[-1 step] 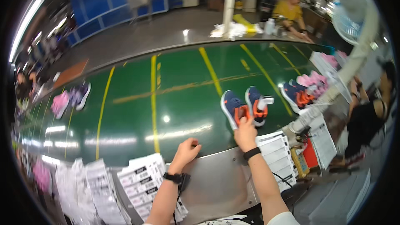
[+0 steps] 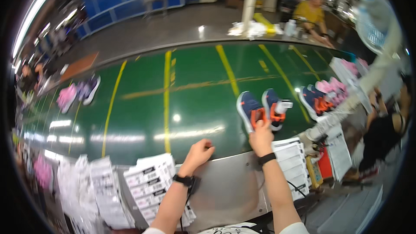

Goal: The person picks up pairs of shoes, pulls back the tongues, and turns them over to inspect the soles. They flip through a stack of labels to find the correct ones, peel them off, and attach them to the shoes before placing the pairs on the conveyor belt.

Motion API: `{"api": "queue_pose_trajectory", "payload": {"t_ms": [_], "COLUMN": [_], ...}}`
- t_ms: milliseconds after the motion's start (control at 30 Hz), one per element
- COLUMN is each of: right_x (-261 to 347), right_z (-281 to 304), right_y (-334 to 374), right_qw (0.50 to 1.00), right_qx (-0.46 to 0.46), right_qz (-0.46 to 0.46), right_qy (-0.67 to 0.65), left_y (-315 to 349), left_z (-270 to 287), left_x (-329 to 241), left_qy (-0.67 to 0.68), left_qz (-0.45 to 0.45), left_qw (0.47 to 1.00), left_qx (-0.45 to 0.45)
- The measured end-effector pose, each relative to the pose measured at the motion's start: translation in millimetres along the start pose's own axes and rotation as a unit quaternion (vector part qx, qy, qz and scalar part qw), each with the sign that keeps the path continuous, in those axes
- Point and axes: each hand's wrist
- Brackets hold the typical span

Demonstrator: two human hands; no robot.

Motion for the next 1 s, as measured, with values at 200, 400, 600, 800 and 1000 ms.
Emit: {"api": "queue_pose_trajectory", "payload": {"t_ms": [200, 400, 600, 800, 1000], "right_x": [-31.6, -30.1, -41.3, -46.2, 62.2], "right_z": [-5.2, 1.1, -4.9, 31.6, 83.7], "right_y": [-12.1, -19.3, -20.0, -16.2, 36.6], "right_qw": [0.999, 0.998, 0.994, 0.988, 0.898], "right_qx": [-0.021, 0.009, 0.073, -0.047, 0.196], "right_qz": [0.041, 0.038, 0.038, 0.12, 0.111], "right_qy": [0.029, 0.054, 0.073, 0.089, -0.378], "left_y": [-15.1, -15.0, 7.2, 116.9, 151.8], "left_z": [-27.2, -33.0, -10.9, 144.8, 279.9], "left_x": [6.6, 3.6, -38.4, -171.8, -70.5], "left_qy": [-0.005, 0.016, -0.001, 0.093, -0.278], "left_qz": [-0.043, -0.012, -0.053, -0.311, 0.035], "left_qw": [0.999, 0.999, 0.998, 0.942, 0.96], "left_qx": [-0.019, -0.037, -0.022, 0.088, 0.003]}}
Point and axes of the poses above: each hand's wrist, its own y-axis away from the middle knuckle, its own z-axis out of the back of the hand, x = y × z, and after that the axes turned 5 degrees about -x, right-handed
